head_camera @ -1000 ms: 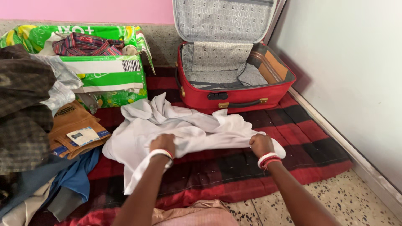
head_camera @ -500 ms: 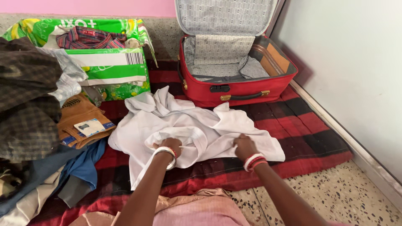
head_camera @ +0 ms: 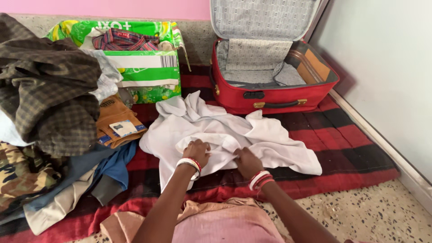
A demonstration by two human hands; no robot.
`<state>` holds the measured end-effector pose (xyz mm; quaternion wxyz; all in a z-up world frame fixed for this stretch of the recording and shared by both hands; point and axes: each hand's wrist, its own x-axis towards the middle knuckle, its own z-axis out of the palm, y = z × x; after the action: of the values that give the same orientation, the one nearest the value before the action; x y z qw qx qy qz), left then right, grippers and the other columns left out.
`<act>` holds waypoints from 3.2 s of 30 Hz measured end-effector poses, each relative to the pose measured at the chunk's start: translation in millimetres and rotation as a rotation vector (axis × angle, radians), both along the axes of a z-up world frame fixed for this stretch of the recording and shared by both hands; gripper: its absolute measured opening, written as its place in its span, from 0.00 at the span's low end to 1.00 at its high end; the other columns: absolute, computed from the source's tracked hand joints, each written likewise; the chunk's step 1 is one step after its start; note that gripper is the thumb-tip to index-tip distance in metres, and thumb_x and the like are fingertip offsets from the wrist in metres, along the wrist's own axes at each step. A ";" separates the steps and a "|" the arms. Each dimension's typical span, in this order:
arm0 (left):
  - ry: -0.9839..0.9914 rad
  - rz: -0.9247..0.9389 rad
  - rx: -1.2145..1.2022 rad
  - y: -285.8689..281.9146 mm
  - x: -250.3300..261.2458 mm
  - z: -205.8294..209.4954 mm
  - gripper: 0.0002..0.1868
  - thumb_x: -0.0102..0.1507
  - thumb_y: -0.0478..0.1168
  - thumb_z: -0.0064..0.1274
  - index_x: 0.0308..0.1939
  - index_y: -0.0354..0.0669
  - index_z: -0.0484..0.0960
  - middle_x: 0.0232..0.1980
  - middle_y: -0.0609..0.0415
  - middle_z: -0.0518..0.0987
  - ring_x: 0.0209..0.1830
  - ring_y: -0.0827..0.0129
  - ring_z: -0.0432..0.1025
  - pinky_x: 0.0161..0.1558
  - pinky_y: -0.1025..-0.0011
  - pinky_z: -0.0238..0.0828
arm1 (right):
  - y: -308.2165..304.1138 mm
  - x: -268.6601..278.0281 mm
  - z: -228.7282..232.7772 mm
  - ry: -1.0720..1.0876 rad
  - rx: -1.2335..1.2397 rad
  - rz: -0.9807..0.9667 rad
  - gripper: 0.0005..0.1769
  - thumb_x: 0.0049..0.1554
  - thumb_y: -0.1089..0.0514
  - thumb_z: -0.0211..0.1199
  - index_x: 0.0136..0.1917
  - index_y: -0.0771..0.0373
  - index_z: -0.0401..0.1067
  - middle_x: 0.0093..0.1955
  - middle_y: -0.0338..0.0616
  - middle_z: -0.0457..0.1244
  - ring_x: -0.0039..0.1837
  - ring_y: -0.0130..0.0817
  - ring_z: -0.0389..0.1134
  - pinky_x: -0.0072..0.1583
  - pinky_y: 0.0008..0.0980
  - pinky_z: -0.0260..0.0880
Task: The person folds a white shirt on a mat on the floor. They smooth the fabric, fold the sleeves, and fold the shirt into a compact rectangle.
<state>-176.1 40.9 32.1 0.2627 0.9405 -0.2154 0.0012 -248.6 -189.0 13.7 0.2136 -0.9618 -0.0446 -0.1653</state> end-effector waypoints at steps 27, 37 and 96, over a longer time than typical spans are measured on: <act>0.190 0.087 -0.204 -15.1 20.7 12.9 0.16 0.57 0.47 0.55 0.46 0.50 0.88 0.68 0.51 0.69 0.71 0.46 0.58 0.67 0.44 0.60 | -0.1 35.2 107.7 -0.270 0.627 -0.245 0.09 0.56 0.60 0.67 0.44 0.68 0.70 0.32 0.48 0.67 0.34 0.32 0.70 0.37 0.32 0.68; 0.137 0.432 -0.133 22.1 67.3 -46.6 0.26 0.58 0.52 0.59 0.56 0.43 0.80 0.63 0.39 0.74 0.67 0.43 0.65 0.70 0.50 0.58 | -7.5 97.5 40.6 -0.123 0.239 0.144 0.37 0.53 0.58 0.70 0.72 0.69 0.63 0.71 0.59 0.61 0.72 0.50 0.62 0.71 0.41 0.60; 0.440 0.048 0.046 23.3 35.5 -89.3 0.21 0.60 0.54 0.59 0.46 0.43 0.88 0.52 0.44 0.85 0.55 0.53 0.78 0.62 0.63 0.72 | -26.5 59.2 -70.8 0.222 0.352 -0.041 0.21 0.52 0.51 0.66 0.54 0.66 0.78 0.46 0.54 0.73 0.48 0.45 0.75 0.54 0.38 0.73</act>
<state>-140.6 64.2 -57.2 0.2815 0.9289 -0.1303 -0.2025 -189.4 -215.5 -57.1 0.3787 -0.9226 0.0285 -0.0678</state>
